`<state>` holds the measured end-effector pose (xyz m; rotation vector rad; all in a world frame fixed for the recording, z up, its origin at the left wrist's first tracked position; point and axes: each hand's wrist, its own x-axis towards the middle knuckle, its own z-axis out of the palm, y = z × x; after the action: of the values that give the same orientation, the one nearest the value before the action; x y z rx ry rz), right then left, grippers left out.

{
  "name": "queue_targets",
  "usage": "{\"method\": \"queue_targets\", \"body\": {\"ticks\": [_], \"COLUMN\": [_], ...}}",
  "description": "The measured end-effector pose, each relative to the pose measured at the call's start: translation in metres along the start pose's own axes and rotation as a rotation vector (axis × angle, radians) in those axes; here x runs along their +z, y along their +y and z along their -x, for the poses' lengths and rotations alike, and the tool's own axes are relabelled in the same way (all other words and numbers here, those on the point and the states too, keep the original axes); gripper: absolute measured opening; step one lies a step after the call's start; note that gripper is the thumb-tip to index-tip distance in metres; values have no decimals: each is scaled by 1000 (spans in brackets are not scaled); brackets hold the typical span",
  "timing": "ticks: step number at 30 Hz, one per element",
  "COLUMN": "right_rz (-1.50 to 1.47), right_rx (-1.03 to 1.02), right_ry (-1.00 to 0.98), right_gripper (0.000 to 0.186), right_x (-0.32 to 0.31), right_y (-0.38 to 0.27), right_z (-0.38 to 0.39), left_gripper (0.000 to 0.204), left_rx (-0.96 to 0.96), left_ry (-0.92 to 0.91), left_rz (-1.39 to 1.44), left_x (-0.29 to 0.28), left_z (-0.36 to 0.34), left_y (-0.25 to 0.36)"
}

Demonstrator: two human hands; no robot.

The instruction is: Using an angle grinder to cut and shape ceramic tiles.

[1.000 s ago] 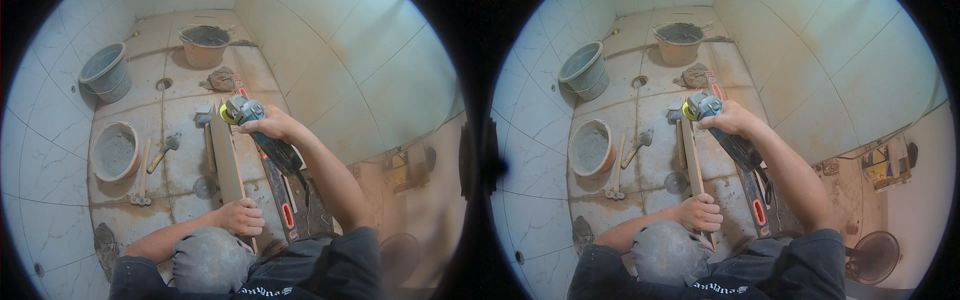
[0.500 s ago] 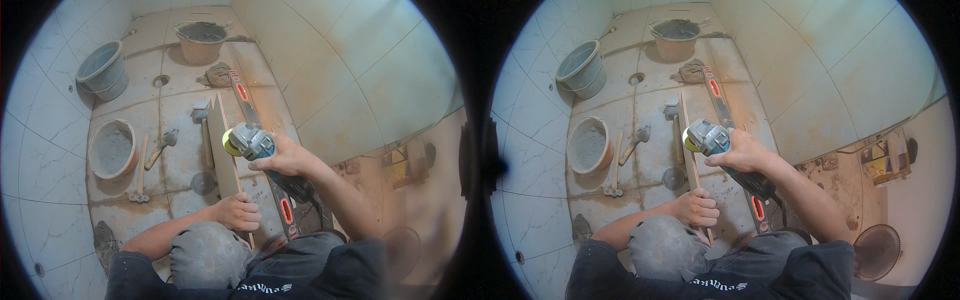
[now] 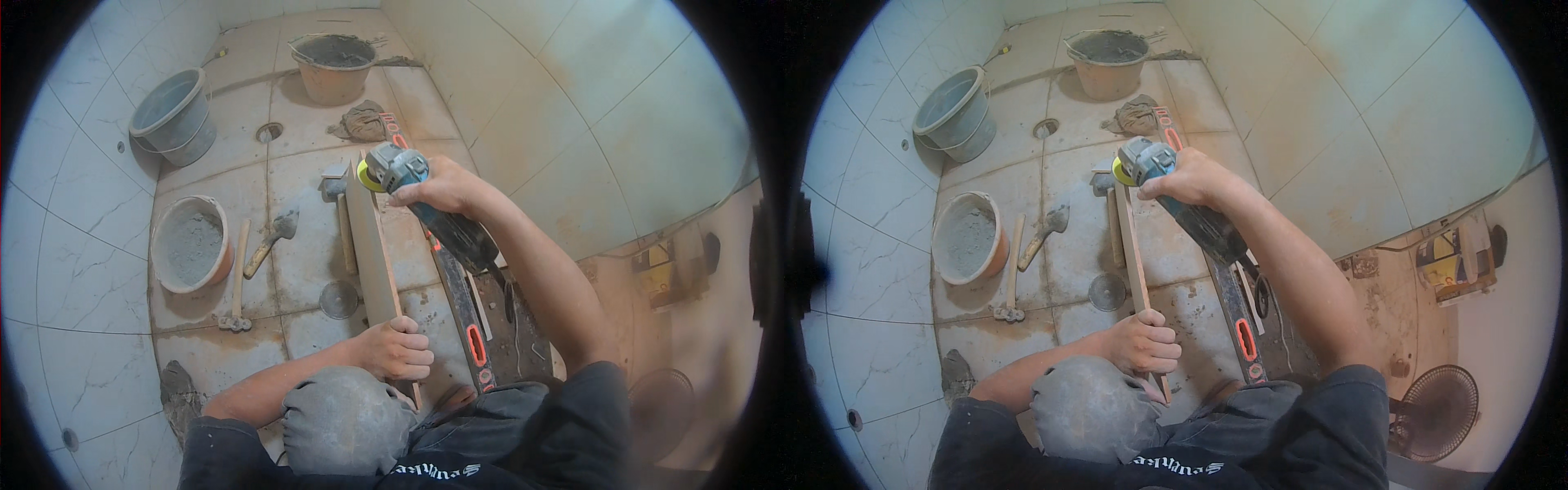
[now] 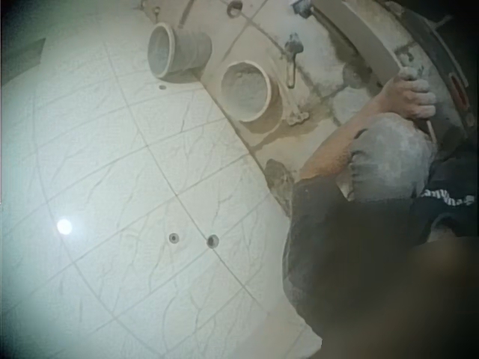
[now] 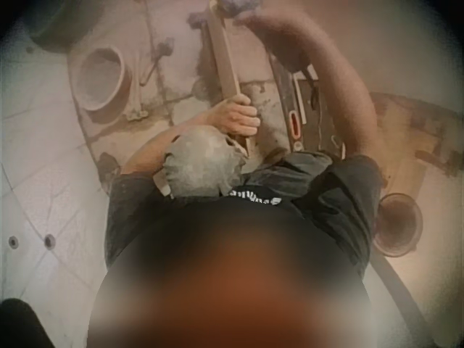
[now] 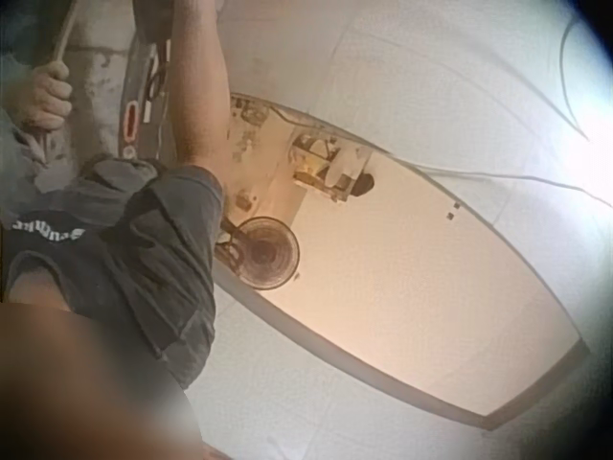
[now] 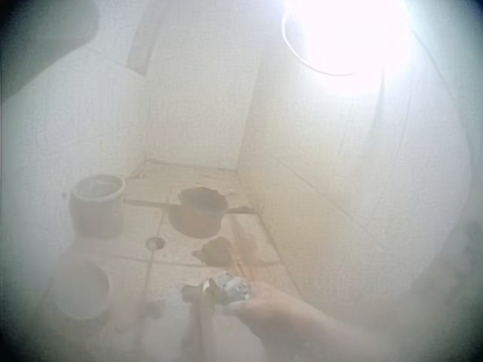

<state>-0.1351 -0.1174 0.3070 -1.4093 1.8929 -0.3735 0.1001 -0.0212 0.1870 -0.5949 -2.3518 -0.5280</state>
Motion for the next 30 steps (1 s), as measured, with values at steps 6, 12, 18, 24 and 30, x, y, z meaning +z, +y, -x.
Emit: {"method": "queue_targets", "body": {"ticks": [6, 12, 18, 24, 30], "right_rz": [-18, -26, 21, 29, 44], "right_rx": [-33, 66, 12, -10, -25], "right_ry": [75, 34, 29, -61, -82], "right_gripper": [75, 74, 68, 48, 58], "right_x": [-4, -7, -1, 7, 16], "right_y": [1, -14, -4, 1, 6], "right_z": [-31, -31, -1, 42, 83], "left_gripper": [50, 61, 62, 62, 49], "left_rx": [-14, -16, -4, 5, -25], "left_ry": [-12, 10, 21, 10, -54], "left_rz": [-56, -16, 17, -20, -40], "left_x": [-2, -2, -2, -1, -7], "left_z": [0, 2, 0, 1, 2], "left_y": [2, 3, 1, 1, 2]}}
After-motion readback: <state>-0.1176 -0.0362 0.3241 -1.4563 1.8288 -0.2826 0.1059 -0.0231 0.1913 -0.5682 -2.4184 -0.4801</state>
